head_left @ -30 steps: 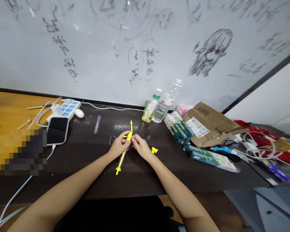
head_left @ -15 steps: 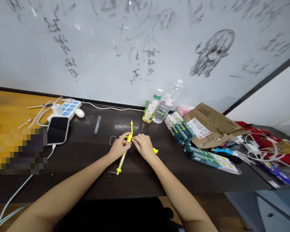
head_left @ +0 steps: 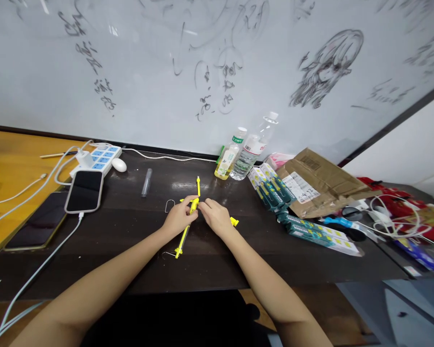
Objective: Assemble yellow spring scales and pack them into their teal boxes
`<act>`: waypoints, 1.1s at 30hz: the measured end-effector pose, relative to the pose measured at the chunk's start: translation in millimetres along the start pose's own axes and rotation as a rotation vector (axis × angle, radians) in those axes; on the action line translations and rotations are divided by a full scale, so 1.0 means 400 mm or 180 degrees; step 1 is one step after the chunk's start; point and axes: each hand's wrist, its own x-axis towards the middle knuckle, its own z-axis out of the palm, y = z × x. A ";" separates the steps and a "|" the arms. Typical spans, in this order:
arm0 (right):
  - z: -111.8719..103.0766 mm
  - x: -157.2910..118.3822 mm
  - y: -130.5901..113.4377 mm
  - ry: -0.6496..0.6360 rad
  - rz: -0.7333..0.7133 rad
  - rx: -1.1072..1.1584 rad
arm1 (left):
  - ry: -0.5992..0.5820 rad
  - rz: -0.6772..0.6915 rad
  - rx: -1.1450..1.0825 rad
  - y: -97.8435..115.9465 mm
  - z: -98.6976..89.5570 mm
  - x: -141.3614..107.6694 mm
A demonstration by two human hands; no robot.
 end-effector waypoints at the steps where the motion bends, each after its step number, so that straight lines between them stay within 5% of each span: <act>1: 0.003 -0.001 0.000 0.0006 -0.0008 -0.0009 | 0.0001 0.0001 0.0048 0.000 0.000 0.000; 20: 0.002 0.007 -0.027 -0.0002 0.0167 0.0122 | -0.0147 -0.0140 0.1482 0.032 -0.011 -0.007; 33: -0.024 0.013 -0.022 0.0152 0.0563 0.1499 | 0.0010 -0.0217 -0.0213 -0.010 0.011 -0.002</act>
